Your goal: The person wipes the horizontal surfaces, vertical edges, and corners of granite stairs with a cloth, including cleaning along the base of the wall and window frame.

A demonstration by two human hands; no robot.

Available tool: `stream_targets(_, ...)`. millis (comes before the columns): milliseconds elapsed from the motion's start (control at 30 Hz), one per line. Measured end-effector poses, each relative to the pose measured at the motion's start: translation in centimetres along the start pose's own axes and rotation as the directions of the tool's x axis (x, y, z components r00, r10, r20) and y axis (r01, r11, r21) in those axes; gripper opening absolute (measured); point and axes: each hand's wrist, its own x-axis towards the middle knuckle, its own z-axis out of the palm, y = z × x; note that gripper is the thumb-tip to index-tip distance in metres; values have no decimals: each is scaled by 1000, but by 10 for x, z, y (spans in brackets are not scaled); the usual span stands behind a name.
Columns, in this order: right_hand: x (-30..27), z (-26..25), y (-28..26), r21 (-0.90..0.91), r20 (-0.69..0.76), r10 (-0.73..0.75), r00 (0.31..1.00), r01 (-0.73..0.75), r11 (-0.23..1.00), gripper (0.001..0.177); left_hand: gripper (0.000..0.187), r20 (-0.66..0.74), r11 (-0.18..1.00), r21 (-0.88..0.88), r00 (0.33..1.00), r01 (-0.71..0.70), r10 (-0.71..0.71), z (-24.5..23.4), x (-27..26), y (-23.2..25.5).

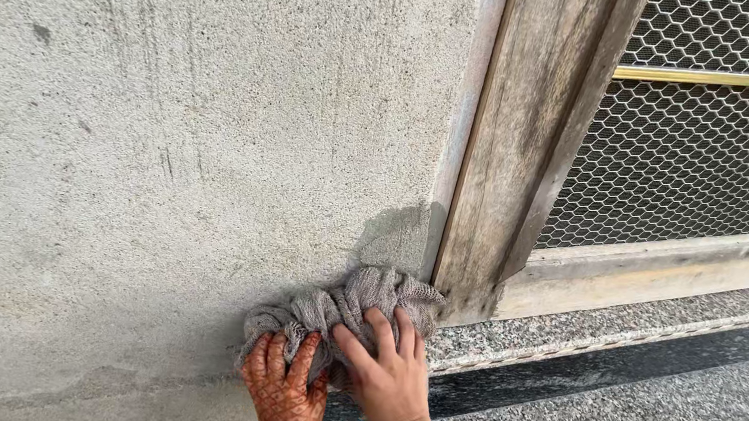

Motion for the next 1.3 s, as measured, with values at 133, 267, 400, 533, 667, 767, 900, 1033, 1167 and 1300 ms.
stream_targets(133,-12,22,12,1,-55,36,998,-36,999,61,65,-35,997,64,999,-32,34,15,-5,11)
stream_targets(267,-26,37,26,33,-96,104,990,-101,994,55,58,-117,987,138,989,-76,93,35,-11,20)
stream_targets(400,-45,40,49,-14,-155,168,973,-173,985,54,55,-51,974,116,979,-192,199,55,-22,36)
stream_targets(533,-55,30,77,-35,-184,276,943,-287,957,47,51,86,958,55,957,-282,277,81,-24,74)
stream_targets(667,-52,17,96,-111,-106,394,913,-405,908,36,47,239,951,-67,920,-303,310,99,-17,109)
stream_targets(767,-51,16,85,-73,-95,445,890,-452,889,36,51,218,926,-77,900,-370,378,90,-17,99)
stream_targets(900,-52,24,52,-2,-154,460,874,-466,885,49,49,247,883,-45,852,-466,462,64,-13,62)
stream_targets(1033,-51,29,17,55,-147,480,865,-478,877,59,49,259,884,11,856,-467,448,33,-11,31)
stream_targets(1167,-57,28,-11,129,-141,407,903,-390,912,55,60,233,899,9,875,-439,425,9,-20,-1)
stream_targets(1300,-66,30,-29,170,-15,293,956,-286,943,58,60,175,914,59,906,-401,386,-7,-34,-37)
